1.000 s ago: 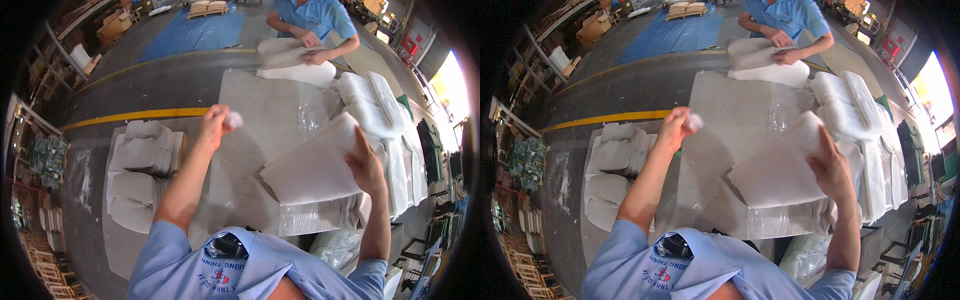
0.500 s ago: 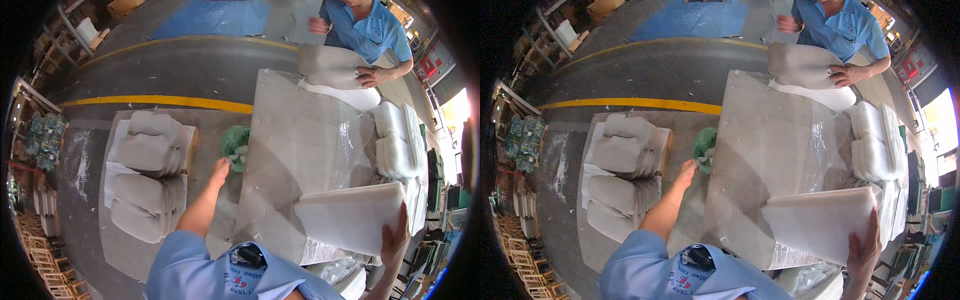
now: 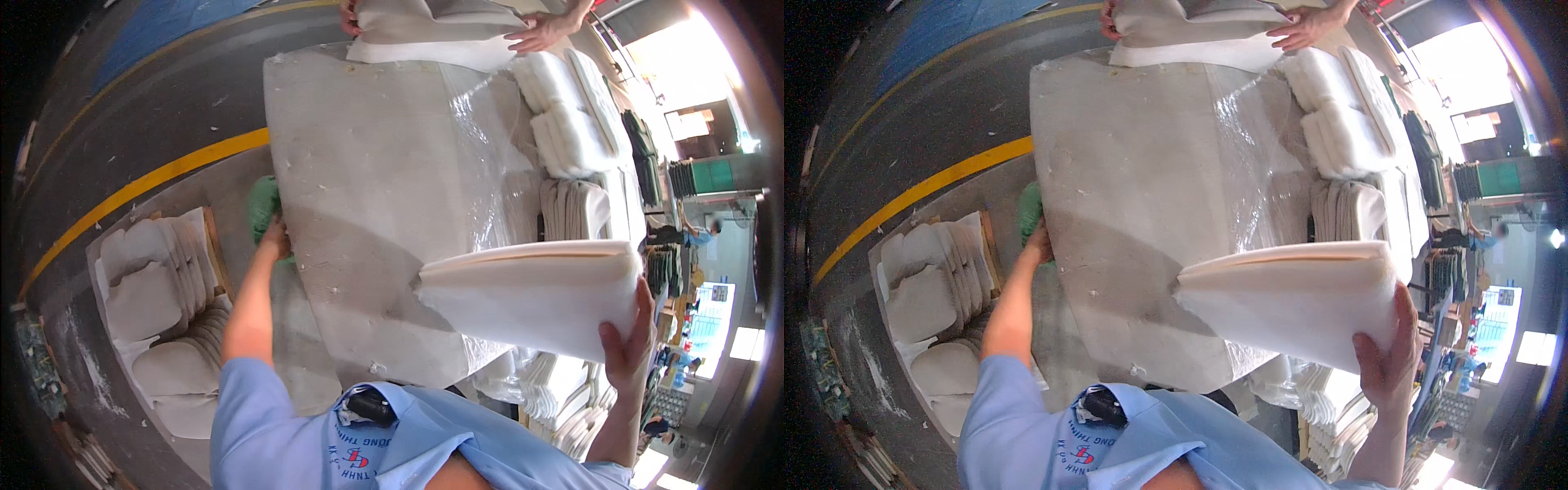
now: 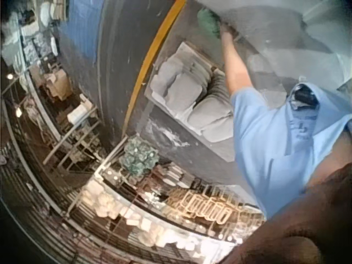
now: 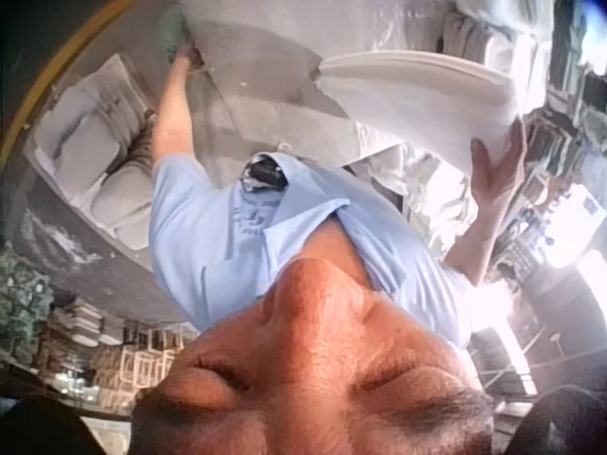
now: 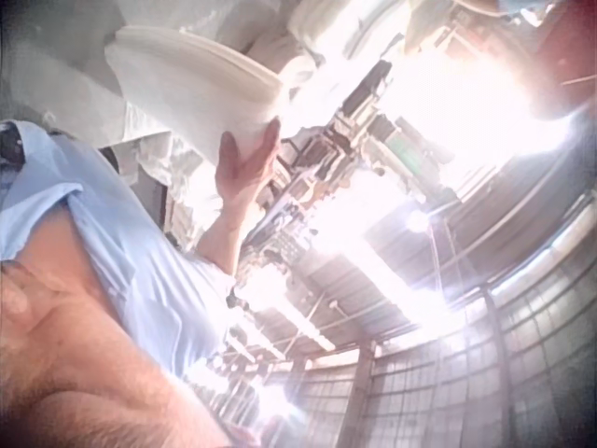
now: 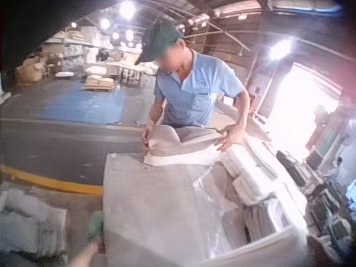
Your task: The person inserts white foam inserts into light-colored fabric covers on a worktable. They align the foam, slide it into the cover, and smooth the edges. The person repeats this process for multiple cushions, stacking finished items on the table.
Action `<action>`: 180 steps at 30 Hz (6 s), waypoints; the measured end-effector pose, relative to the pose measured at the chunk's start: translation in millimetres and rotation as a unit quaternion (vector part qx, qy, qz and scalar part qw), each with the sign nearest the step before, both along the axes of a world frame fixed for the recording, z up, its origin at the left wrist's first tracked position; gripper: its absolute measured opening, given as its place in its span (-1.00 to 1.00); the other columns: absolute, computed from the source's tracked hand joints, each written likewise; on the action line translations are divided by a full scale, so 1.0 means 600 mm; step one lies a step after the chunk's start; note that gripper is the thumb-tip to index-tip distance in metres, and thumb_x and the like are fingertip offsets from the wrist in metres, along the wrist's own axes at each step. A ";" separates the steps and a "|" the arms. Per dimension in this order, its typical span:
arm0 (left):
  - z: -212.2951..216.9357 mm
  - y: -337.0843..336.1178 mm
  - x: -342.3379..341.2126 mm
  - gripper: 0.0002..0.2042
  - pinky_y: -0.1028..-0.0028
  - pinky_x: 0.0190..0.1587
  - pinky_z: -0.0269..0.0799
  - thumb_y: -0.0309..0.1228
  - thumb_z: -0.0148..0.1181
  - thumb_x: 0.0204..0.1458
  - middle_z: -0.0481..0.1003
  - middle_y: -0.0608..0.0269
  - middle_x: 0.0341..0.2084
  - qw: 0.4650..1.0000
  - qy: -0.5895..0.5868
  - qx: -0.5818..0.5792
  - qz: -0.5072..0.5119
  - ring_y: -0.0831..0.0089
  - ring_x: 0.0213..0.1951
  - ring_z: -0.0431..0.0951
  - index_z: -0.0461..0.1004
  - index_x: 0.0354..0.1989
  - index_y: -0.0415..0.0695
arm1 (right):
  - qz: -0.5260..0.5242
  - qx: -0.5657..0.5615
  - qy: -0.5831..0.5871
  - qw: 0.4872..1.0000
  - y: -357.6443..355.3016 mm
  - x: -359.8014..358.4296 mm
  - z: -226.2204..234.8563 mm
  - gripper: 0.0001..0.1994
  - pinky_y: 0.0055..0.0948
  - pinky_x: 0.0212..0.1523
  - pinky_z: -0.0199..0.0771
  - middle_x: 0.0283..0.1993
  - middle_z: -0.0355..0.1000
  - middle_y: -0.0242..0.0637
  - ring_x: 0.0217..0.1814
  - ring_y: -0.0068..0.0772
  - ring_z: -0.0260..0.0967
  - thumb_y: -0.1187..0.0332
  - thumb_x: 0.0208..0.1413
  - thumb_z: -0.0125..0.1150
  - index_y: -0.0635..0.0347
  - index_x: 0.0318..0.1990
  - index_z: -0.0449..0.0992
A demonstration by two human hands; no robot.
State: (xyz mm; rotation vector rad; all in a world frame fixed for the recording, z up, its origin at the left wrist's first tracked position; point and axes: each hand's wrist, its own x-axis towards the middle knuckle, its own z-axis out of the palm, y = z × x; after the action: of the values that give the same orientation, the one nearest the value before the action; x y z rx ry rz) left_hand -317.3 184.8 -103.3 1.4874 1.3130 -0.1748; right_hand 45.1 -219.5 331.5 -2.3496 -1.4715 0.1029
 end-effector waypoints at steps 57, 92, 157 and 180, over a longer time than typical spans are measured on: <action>0.117 -0.439 0.174 -0.30 0.06 0.26 0.50 0.13 -0.25 0.47 0.56 -0.14 0.18 0.976 -0.144 -0.081 0.144 0.02 0.19 0.59 0.45 0.26 -0.35 | -0.342 0.124 0.241 0.900 -0.387 -0.015 -0.552 -0.44 -0.12 0.36 0.44 0.38 0.43 0.15 0.37 0.14 0.46 0.18 0.43 0.09 0.27 0.47 0.32; 0.186 -0.399 0.124 -0.29 0.16 0.24 0.44 0.16 -0.16 0.45 0.54 -0.02 0.24 0.989 -0.063 -0.036 0.131 0.16 0.19 0.55 0.37 0.38 -0.31 | -0.388 0.075 0.643 0.656 -0.444 0.117 -0.486 0.03 0.14 0.53 0.10 0.54 0.25 0.18 0.57 0.14 0.21 -0.50 0.38 -0.32 0.39 0.52 0.23; 0.116 -0.437 0.176 -0.22 0.14 0.28 0.46 0.20 -0.20 0.46 0.53 -0.14 0.21 0.949 -0.192 -0.130 0.214 0.14 0.18 0.55 0.36 0.40 -0.39 | -0.342 0.069 0.565 0.747 -0.356 0.127 -0.575 -0.10 -0.10 0.12 0.49 0.15 0.52 0.01 0.17 -0.15 0.46 -0.41 0.40 -0.08 0.47 0.24 0.48; 0.212 -0.567 0.056 -0.28 -0.06 0.44 0.33 -0.24 0.45 0.18 0.46 0.03 0.33 0.883 -0.289 -0.350 0.122 0.03 0.36 0.43 0.28 0.46 -0.22 | -0.282 0.289 0.838 0.367 -0.549 -0.187 -0.590 -0.28 0.08 0.36 0.32 0.32 0.48 -0.41 0.34 -0.29 0.39 -0.22 0.38 0.16 -0.09 0.51 0.16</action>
State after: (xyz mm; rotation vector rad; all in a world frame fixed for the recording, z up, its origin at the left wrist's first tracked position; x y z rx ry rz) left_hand -283.5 -155.4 24.0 0.6627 0.7985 -0.0239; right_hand -67.2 -549.0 -22.3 -0.8052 0.4056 1.1102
